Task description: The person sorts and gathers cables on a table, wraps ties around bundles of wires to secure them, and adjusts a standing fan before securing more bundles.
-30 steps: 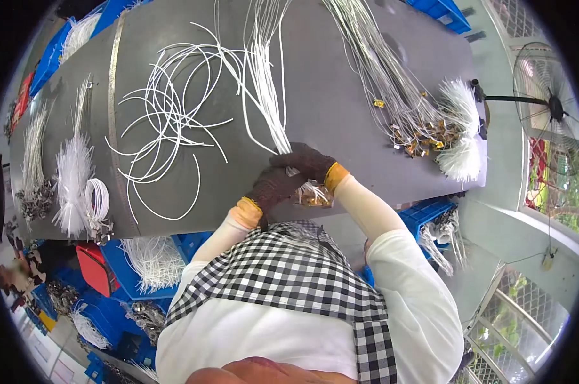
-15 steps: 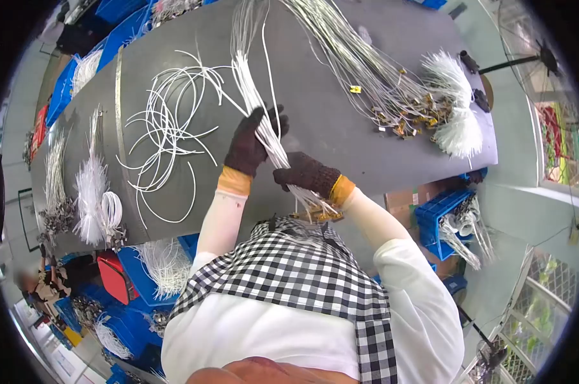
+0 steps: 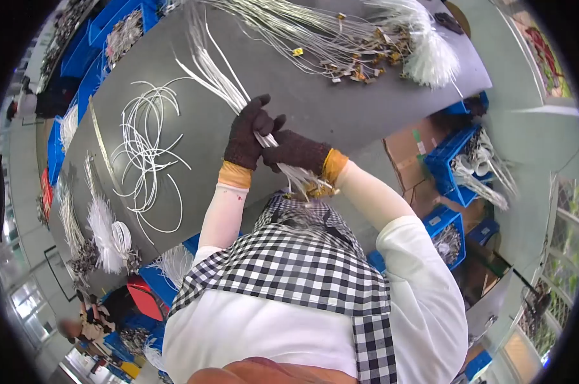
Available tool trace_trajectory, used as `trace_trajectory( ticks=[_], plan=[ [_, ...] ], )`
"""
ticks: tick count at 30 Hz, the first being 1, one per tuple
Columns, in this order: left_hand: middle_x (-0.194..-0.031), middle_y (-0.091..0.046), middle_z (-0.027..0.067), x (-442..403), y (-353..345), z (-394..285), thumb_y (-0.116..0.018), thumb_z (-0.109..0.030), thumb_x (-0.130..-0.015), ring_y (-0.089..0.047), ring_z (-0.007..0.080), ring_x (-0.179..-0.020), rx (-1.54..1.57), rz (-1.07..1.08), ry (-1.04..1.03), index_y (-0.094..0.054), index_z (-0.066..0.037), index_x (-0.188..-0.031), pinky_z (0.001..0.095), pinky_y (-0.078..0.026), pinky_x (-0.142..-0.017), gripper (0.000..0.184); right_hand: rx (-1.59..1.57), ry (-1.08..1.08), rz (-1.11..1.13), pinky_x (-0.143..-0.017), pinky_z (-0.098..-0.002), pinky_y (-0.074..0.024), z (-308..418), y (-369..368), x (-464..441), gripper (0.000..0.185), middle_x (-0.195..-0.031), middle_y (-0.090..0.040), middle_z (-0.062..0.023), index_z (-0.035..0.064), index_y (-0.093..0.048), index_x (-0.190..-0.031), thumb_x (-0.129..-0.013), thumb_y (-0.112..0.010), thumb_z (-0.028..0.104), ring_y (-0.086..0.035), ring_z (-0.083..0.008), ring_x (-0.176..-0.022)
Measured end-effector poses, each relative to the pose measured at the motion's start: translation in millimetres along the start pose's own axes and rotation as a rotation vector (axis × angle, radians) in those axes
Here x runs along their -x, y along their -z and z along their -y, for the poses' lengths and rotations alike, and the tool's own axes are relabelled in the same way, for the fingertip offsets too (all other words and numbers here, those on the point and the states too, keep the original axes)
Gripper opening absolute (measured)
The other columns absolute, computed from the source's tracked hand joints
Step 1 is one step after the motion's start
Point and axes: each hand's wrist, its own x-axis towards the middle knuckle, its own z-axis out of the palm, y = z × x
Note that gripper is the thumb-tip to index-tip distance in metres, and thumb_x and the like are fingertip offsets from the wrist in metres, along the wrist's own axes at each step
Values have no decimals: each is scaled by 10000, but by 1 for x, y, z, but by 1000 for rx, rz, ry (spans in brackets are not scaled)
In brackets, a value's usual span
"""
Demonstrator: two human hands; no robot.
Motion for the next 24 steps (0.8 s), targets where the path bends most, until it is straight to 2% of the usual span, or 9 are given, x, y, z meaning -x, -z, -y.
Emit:
trace_trajectory(
  ticks=[3, 8, 11, 12, 15, 17, 19, 23, 24],
  plan=[
    [-560, -305, -57, 0, -40, -2, -590, -188, -942, -328, 68, -472, 44, -96, -122, -549, -14, -1157, 360, -512, -789, 279, 505, 339, -338, -931, -326, -483, -24, 26, 27, 459, -1106, -686, -87, 21, -620, -1210, -882, -684, 335, -634, -206, -1045],
    [-500, -263, -70, -35, -32, -33, -580, -190, -968, -273, 61, -421, 553, 245, 19, -636, -38, -1021, 375, -545, -809, 170, -379, 243, -666, -1078, -442, -387, -118, 84, 109, 589, -1496, -418, -108, 122, -302, -1516, -1026, -434, 422, -436, -258, -1336],
    [-535, -324, -60, -37, -57, -11, -610, -201, -949, -360, 80, -471, 617, 298, -49, -619, -26, -1050, 402, -534, -867, 202, -1292, 373, -459, -1071, -448, -391, -126, 38, 116, 594, -1478, -436, -133, 102, -257, -1516, -1040, -356, 444, -460, -302, -1306],
    [-535, -324, -60, -36, -68, 5, -610, -201, -949, -360, 80, -471, 613, 304, -31, -619, -26, -1050, 402, -534, -867, 202, -499, 381, -726, -1067, -448, -397, -161, 40, 99, 590, -1451, -466, -138, 86, -299, -1490, -1032, -357, 454, -472, -308, -1293],
    [-761, -580, 48, -25, -75, 63, -657, -222, -907, -601, 242, -783, 236, 190, -80, -577, -6, -1137, 497, -457, -1009, 326, -860, 546, -832, -1057, -449, -411, -125, 34, 102, 579, -1369, -548, -147, 59, -429, -1403, -1005, -362, 475, -516, -321, -1245],
    [-799, -607, 73, -7, -93, 67, -656, -218, -905, -622, 292, -872, 189, 166, -73, -571, -1, -1150, 507, -450, -1016, 338, -1579, 520, -602, -1051, -456, -415, -114, 34, 113, 532, -1349, -560, -146, 66, -477, -1372, -1006, -353, 431, -544, -328, -1209],
    [-865, -645, 114, -1, -104, 82, -664, -222, -899, -620, 371, -1093, 92, 162, -138, -555, 14, -1175, 525, -441, -1023, 379, -1288, 619, -803, -1038, -452, -428, -163, 28, 87, 502, -1302, -584, -139, 74, -497, -1340, -1007, -348, 418, -562, -320, -1181],
    [-826, -639, 111, 9, -115, 91, -673, -169, -877, -651, 321, -972, -69, 95, -215, -611, 18, -1071, 476, -502, -916, 276, -362, 523, -1126, -1013, -432, -450, -138, 1, 106, 370, -1194, -614, -110, 73, -516, -1212, -1010, -367, 346, -583, -272, -1132],
    [-826, -639, 111, 7, -116, 92, -673, -169, -877, -651, 321, -972, -64, 84, -210, -611, 18, -1071, 476, -502, -916, 276, -855, 592, -856, -1027, -430, -442, -142, 4, 105, 369, -1220, -605, -114, 70, -513, -1233, -1000, -396, 330, -576, -262, -1148]
  ],
)
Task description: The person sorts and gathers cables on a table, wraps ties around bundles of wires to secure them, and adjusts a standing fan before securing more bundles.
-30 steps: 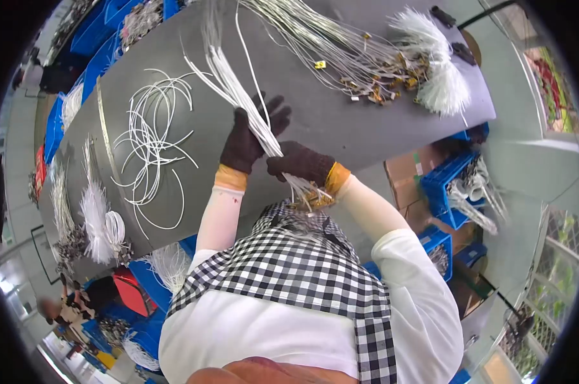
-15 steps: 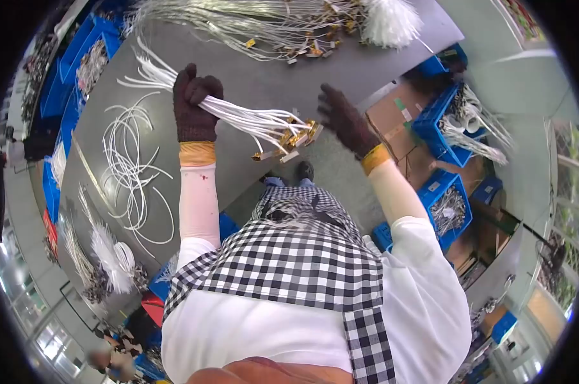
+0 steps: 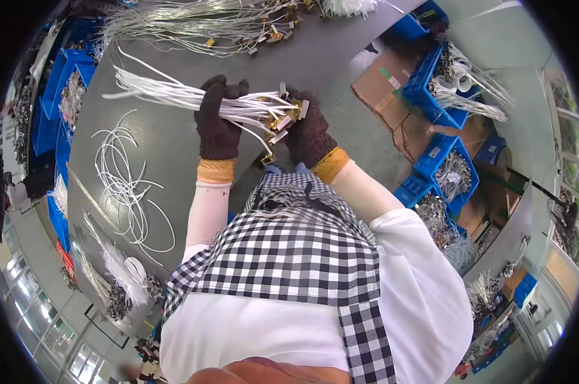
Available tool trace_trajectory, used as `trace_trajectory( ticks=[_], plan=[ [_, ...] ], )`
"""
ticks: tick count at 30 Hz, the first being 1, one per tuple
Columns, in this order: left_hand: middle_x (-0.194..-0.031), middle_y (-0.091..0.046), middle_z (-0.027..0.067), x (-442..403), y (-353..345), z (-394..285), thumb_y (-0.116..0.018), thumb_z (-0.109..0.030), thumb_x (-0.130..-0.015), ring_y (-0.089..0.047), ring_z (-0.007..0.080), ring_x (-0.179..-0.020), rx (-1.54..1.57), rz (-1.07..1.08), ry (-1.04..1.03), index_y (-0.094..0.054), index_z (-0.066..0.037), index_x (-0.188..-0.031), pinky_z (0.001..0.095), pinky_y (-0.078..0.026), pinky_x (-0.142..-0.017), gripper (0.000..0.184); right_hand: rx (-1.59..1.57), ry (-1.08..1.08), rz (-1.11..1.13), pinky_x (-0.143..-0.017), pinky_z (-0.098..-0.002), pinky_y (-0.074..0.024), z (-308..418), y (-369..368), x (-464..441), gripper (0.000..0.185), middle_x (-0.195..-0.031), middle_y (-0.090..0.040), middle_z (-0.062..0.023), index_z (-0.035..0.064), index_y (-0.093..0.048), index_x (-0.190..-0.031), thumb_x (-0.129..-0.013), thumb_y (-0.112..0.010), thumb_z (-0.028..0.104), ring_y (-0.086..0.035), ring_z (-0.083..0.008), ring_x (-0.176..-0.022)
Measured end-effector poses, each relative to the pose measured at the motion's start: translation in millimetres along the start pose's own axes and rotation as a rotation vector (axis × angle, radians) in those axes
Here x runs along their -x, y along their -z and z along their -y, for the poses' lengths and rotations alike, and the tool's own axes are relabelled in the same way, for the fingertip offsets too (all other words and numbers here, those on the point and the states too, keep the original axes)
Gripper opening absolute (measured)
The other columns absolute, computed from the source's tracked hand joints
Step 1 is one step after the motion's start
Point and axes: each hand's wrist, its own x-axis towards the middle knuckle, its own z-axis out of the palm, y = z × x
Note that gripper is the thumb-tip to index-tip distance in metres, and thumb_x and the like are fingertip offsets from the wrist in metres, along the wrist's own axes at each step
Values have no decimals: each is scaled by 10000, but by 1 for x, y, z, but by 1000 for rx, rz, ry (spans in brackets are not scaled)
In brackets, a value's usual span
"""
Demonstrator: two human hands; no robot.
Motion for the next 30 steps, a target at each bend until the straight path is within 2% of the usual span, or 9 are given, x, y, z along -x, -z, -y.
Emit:
trace_trajectory(
  ticks=[4, 6, 10, 14, 16, 22, 24, 27, 30],
  plan=[
    [-725, -629, 89, -1, -4, 2, -682, -113, -863, -630, 238, -744, -81, -26, -67, -619, 21, -1020, 410, -530, -770, 216, -422, -333, 68, -1072, -444, -411, 19, -19, 16, 447, -1306, -571, -152, 53, -493, -1330, -985, -434, 330, -550, -266, -1210],
    [-806, -615, 73, -2, -3, 9, -661, -128, -880, -633, 226, -785, -142, -37, -74, -617, 13, -1028, 433, -499, -907, 209, 790, 234, 214, -1085, -460, -399, 15, -12, 31, 506, -1344, -546, -182, 42, -468, -1381, -986, -412, 353, -529, -293, -1245],
    [-1044, -577, 126, 16, 1, 18, -637, -155, -900, -655, 247, -911, -313, 24, -59, -600, 5, -985, 410, -513, -919, 184, -39, -197, 85, -1047, -402, -440, 29, -42, 15, 480, -1278, -605, -126, 71, -537, -1303, -967, -442, 400, -588, -249, -1175],
    [-835, -569, 71, 20, 4, 18, -629, -121, -894, -629, 217, -830, -109, -86, -50, -587, -3, -1036, 449, -482, -964, 189, 705, 170, 135, -1022, -375, -461, 16, -34, 8, 396, -1253, -620, -110, 74, -523, -1290, -958, -534, 291, -599, -245, -1156],
    [-756, -553, 48, 17, 12, 19, -623, -100, -890, -610, 201, -764, -29, -127, -75, -580, -9, -1047, 458, -471, -975, 186, -770, -434, -13, -1037, -397, -449, 16, -33, 9, 451, -1282, -600, -116, 79, -507, -1302, -941, -576, 342, -582, -250, -1184],
    [-624, -405, 8, 38, 46, 17, -588, -80, -890, -512, 147, -660, 235, 89, -32, -545, -11, -1098, 431, -443, -984, 223, -742, -523, -84, -1114, -470, -359, 4, -16, 24, 691, -1415, -502, -178, 49, -443, -1403, -957, -430, 577, -515, -310, -1267],
    [-702, -503, 39, 53, 44, 13, -593, -124, -896, -586, 203, -782, 141, -158, -49, -565, -18, -1118, 468, -458, -994, 247, 973, 242, 49, -1051, -404, -425, -28, 5, 40, 529, -1360, -546, -171, 27, -479, -1359, -950, -567, 350, -573, -289, -1193],
    [-865, -637, 101, 72, 49, -1, -599, -204, -895, -608, 349, -1106, 337, -279, 99, -574, -41, -1202, 535, -465, -1013, 348, 417, 140, -61, -1000, -372, -457, -19, -38, 49, 451, -1307, -570, -169, 18, -482, -1347, -926, -604, 127, -576, -277, -1192],
    [-789, -623, 81, 79, 90, -1, -542, -211, -922, -606, 348, -1143, 452, 6, 71, -620, -32, -1150, 560, -417, -1061, 300, 626, 85, 157, -1046, -406, -429, -9, -33, 44, 488, -1381, -521, -184, 38, -406, -1432, -968, -543, 106, -534, -296, -1253]
  ],
)
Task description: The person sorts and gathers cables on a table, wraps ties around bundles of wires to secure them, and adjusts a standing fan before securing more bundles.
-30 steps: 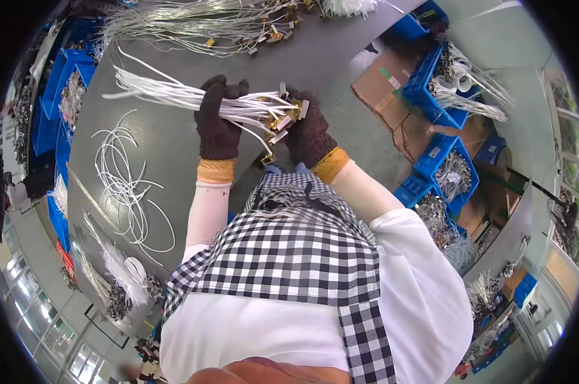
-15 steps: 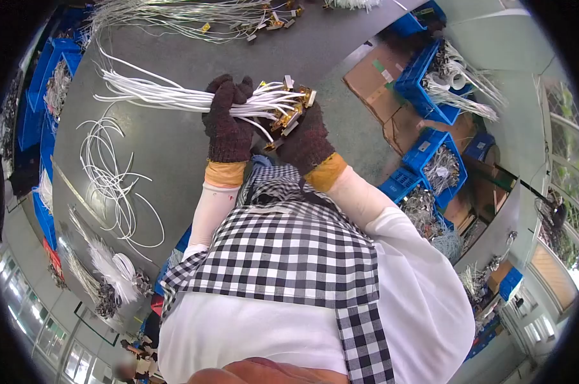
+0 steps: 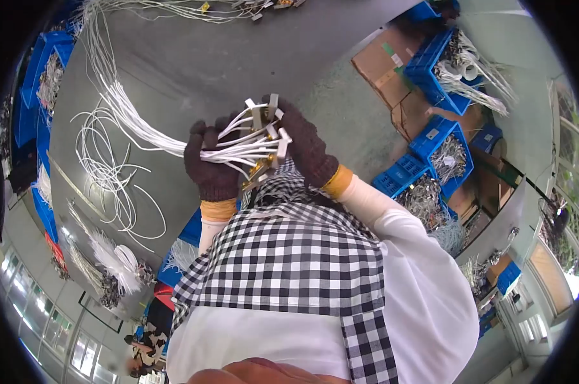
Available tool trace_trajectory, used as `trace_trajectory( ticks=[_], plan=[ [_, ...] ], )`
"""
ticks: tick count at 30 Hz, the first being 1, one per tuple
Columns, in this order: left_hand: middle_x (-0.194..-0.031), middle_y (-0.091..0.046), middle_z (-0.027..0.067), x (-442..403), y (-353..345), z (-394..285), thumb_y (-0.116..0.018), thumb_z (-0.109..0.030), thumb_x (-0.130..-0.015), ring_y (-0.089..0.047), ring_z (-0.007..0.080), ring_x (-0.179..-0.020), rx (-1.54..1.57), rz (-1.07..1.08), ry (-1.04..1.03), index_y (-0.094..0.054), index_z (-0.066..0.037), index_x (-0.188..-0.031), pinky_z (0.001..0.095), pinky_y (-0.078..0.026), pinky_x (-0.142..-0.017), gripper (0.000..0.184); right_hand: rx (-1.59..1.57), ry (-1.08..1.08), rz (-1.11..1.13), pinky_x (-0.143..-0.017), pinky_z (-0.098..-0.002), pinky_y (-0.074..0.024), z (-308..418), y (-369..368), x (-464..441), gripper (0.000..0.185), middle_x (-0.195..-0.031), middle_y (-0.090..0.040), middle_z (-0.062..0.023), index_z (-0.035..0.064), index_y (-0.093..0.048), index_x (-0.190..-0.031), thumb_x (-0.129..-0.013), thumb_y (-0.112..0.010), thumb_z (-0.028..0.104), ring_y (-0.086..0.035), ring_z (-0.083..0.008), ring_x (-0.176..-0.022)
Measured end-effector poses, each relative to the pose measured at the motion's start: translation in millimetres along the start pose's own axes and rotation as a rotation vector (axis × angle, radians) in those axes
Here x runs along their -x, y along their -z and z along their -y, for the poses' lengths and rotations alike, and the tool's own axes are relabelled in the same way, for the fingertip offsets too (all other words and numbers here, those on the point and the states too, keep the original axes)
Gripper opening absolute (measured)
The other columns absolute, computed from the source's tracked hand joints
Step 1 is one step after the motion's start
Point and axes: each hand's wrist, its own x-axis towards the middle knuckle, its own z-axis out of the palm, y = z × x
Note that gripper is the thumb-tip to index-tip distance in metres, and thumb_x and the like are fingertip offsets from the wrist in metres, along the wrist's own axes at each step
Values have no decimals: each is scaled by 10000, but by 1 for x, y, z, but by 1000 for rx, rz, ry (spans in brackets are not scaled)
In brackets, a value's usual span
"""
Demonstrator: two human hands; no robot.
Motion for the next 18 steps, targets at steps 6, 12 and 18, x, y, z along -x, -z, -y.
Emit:
trace_trajectory(
  ticks=[6, 12, 18],
  plan=[
    [-691, -588, 76, 17, 15, -12, -571, -166, -907, -643, 319, -1045, -124, -79, -64, -617, -4, -1129, 532, -429, -1059, 279, -406, -238, 88, -1140, -400, -301, 9, -20, -4, 537, -1507, -367, -190, 25, -297, -1497, -1035, -397, 281, -373, -280, -1393],
    [-636, -545, 65, 23, 22, -22, -575, -147, -895, -619, 271, -916, -233, -41, -107, -639, -10, -1092, 518, -397, -1080, 249, -115, -78, 417, -1159, -391, -246, 3, -13, 4, 503, -1531, -339, -161, 35, -390, -1460, -1020, -452, 272, -314, -265, -1425],
    [-605, -509, 32, 23, 11, -28, -583, -129, -884, -586, 223, -812, -125, -49, -147, -642, -3, -1076, 500, -367, -1108, 237, -331, -316, 215, -1130, -417, -320, 24, -22, -5, 689, -1486, -394, -196, 28, -321, -1487, -1010, -405, 517, -394, -293, -1377]
  ],
)
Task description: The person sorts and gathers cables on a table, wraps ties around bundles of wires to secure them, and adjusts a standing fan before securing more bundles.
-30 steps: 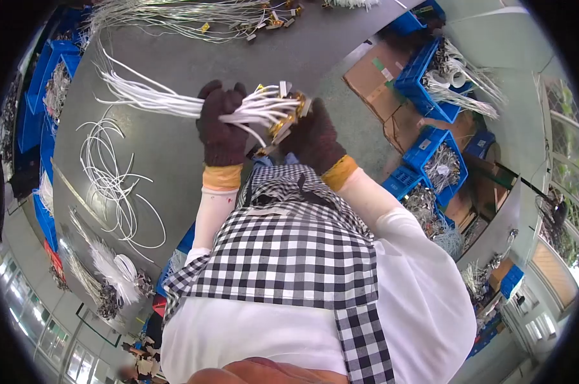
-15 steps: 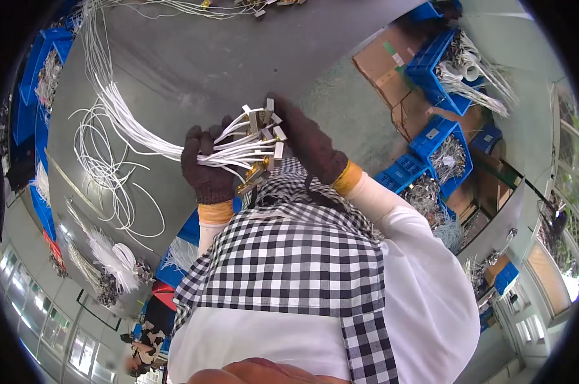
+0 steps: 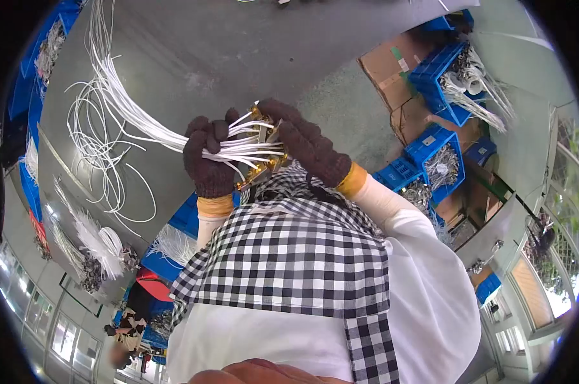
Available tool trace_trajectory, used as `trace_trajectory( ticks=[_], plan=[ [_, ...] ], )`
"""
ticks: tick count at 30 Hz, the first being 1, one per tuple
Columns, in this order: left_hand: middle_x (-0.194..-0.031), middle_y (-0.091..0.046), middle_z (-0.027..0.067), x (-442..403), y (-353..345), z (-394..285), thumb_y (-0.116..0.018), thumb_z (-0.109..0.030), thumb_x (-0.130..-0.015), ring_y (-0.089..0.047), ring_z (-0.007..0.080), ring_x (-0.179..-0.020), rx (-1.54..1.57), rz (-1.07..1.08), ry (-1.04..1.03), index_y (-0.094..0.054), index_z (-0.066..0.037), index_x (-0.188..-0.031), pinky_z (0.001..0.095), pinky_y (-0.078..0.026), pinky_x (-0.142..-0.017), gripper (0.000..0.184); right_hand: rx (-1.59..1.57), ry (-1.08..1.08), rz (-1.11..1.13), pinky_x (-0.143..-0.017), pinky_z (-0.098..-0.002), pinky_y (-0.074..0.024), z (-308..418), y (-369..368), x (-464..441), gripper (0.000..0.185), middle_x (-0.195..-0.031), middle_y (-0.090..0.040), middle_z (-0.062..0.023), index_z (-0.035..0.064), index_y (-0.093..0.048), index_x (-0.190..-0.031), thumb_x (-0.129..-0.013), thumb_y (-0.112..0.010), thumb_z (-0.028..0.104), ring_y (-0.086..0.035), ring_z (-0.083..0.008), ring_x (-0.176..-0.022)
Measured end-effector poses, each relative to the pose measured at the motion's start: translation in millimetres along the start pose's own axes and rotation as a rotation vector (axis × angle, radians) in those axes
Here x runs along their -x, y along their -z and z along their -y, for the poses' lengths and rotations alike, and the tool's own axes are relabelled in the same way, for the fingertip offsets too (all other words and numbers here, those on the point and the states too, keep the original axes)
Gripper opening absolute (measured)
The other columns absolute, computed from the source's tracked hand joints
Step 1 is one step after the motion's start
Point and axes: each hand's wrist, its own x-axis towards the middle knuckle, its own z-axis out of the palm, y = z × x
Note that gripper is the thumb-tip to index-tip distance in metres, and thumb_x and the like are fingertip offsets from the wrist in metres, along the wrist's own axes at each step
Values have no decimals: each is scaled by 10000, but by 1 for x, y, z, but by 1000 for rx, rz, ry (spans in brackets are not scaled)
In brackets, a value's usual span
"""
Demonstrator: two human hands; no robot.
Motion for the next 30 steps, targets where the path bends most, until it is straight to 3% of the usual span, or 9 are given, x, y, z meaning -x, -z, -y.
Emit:
trace_trajectory(
  ticks=[9, 12, 15, 19, 22, 23, 25, 28, 30],
  plan=[
    [-541, -426, 6, 11, 11, -12, -573, -164, -903, -484, 177, -649, -58, 3, 29, -637, -7, -1052, 462, -414, -1034, 226, 271, 131, 297, -1170, -397, -237, -14, 1, 3, 558, -1550, -320, -147, 41, -286, -1512, -1049, -392, 334, -281, -258, -1448],
    [-533, -403, -5, 6, 19, -17, -566, -172, -905, -455, 163, -626, 11, 106, 20, -637, -7, -1064, 450, -424, -1016, 240, -210, 11, -31, -1169, -390, -267, -11, 1, -3, 521, -1537, -351, -145, 46, -248, -1521, -1047, -377, 219, -336, -266, -1421],
    [-535, -418, -7, 8, 3, -10, -566, -171, -902, -464, 160, -631, -102, -17, 8, -638, -1, -1067, 447, -422, -1020, 248, 782, -17, 184, -1119, -376, -348, -17, -13, -21, 566, -1472, -431, -166, 30, -251, -1517, -1039, -432, 272, -440, -286, -1350],
    [-528, -439, -2, 9, -3, -17, -576, -190, -907, -468, 164, -621, -141, -32, -6, -671, -20, -1034, 454, -418, -1030, 232, 308, 71, 77, -1162, -382, -271, -35, -24, -8, 561, -1502, -396, -155, 12, -289, -1501, -1048, -400, 323, -364, -268, -1404],
    [-494, -362, -30, 5, 5, -23, -571, -185, -912, -425, 135, -573, -50, 9, -1, -678, -34, -1031, 423, -417, -1036, 220, -1019, -112, -63, -1203, -391, -154, -17, -13, -24, 578, -1557, -320, -140, 47, -287, -1512, -1061, -291, 408, -306, -237, -1437],
    [-486, -334, -39, 5, 7, -22, -566, -185, -914, -406, 124, -556, 39, -6, -10, -677, -36, -1032, 411, -416, -1036, 220, -1021, -107, -71, -1203, -391, -154, -20, -7, -19, 578, -1557, -320, -140, 47, -287, -1512, -1061, -291, 408, -306, -237, -1437],
    [-485, -300, -50, -1, 9, -15, -555, -194, -921, -380, 110, -546, 81, 8, -33, -670, -33, -1023, 393, -414, -1034, 222, -463, 21, -177, -1189, -402, -204, -29, 3, -12, 555, -1544, -347, -138, 54, -295, -1510, -1060, -329, 378, -334, -245, -1422],
    [-534, -367, -35, 3, -11, 2, -560, -182, -910, -429, 133, -584, -139, -99, -29, -642, -19, -1014, 416, -415, -1040, 210, 489, 343, -139, -1024, -364, -449, -28, -20, 3, 400, -1356, -542, -166, 9, -472, -1375, -1006, -517, 157, -550, -247, -1224],
    [-553, -398, -20, 0, -17, 10, -560, -170, -904, -470, 147, -613, -171, -29, -29, -636, -9, -1015, 436, -413, -1048, 210, 641, 292, -253, -945, -350, -503, -33, -21, 2, 380, -1233, -605, -153, -8, -520, -1303, -948, -606, 95, -614, -232, -1111]
  ],
)
